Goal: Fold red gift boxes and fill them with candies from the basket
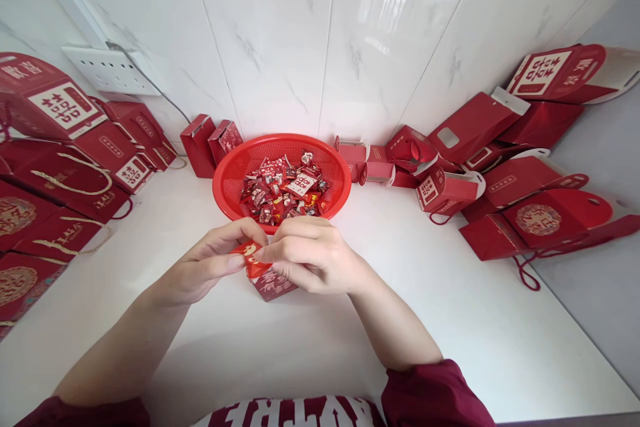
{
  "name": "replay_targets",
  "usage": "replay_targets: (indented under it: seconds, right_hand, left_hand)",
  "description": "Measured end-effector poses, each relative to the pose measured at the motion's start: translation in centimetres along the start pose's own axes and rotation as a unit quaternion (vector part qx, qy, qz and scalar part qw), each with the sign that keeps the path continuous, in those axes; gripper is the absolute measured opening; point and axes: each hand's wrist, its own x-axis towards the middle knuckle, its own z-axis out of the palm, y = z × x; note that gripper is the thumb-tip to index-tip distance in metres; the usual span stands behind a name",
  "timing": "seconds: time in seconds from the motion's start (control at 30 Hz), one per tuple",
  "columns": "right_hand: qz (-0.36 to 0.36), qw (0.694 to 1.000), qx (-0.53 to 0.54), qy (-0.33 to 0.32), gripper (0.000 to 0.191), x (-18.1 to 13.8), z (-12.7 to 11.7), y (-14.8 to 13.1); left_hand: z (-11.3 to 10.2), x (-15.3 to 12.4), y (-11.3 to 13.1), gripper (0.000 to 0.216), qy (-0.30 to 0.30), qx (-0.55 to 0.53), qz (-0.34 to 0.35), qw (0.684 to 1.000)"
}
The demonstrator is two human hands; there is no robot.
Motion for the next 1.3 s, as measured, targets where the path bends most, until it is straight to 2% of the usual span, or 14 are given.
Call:
replay_targets:
  seconds: [0.2, 0.43, 0.7, 1.3]
  right_hand:
    - [0.001, 1.000, 0.010, -0.002, 0.010, 0.2, 0.1, -0.2]
    - [-0.001, 0.999, 0.018, 0.030, 0.010, 0.9, 0.3, -0.9]
    - [0.008, 0.998, 0.041, 0.039, 0.010, 1.2, 0.5, -0.8]
    - [0.017, 0.999, 0.039, 0.017, 0.014, 1.1, 0.6, -0.8]
  left_hand:
    - [0.2, 0.0, 0.2, 0.021, 0.004, 0.026, -0.016, 1.000]
    - [0.6, -0.2, 0.3, 0.024, 0.009, 0.029, -0.044, 0.999]
    - [0.6, -0.5, 0.3, 0.021, 0.012, 0.097, -0.003, 0.995]
    - [0.8, -0.5, 0.3, 0.015, 0.048, 0.141, 0.052, 0.988]
